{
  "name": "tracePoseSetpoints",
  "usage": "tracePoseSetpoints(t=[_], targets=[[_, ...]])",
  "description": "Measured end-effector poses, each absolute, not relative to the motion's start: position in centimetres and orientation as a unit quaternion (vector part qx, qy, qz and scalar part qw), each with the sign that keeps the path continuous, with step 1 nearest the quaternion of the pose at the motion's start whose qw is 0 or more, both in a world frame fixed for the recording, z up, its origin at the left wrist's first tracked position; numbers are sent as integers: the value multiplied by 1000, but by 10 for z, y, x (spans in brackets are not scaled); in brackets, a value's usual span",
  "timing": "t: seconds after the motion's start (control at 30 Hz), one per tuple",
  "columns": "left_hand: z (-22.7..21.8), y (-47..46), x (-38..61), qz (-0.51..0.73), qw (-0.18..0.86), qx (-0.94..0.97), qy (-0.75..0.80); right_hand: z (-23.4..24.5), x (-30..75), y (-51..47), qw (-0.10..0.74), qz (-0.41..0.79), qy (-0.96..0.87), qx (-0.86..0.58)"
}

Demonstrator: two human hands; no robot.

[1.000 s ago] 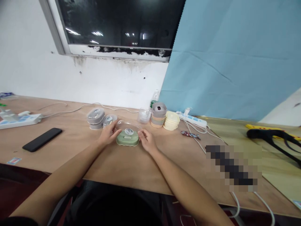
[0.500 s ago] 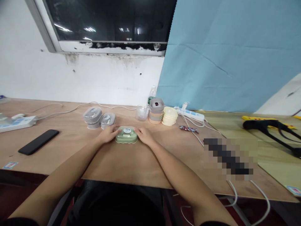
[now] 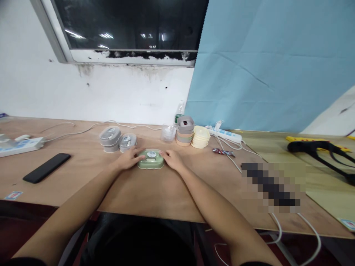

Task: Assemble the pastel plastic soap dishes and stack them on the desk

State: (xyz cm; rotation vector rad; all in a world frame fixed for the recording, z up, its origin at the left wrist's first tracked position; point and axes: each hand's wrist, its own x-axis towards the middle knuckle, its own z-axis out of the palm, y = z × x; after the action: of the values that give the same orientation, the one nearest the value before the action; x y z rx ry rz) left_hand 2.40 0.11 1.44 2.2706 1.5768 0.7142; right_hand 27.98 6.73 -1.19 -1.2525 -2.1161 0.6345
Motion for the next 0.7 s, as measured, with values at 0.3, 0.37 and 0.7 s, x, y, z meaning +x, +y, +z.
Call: tracePoseSetpoints(t=[0.3, 0.37, 0.7], targets=[[6, 1, 27, 250, 165, 822, 485, -9, 290, 70, 307, 228, -788, -483], [7, 1, 27, 273, 152, 821, 478, -8, 290, 70, 309, 246, -782, -482], [26, -2, 19, 423, -15, 705, 569, -8, 292, 68, 291, 257, -791, -473]])
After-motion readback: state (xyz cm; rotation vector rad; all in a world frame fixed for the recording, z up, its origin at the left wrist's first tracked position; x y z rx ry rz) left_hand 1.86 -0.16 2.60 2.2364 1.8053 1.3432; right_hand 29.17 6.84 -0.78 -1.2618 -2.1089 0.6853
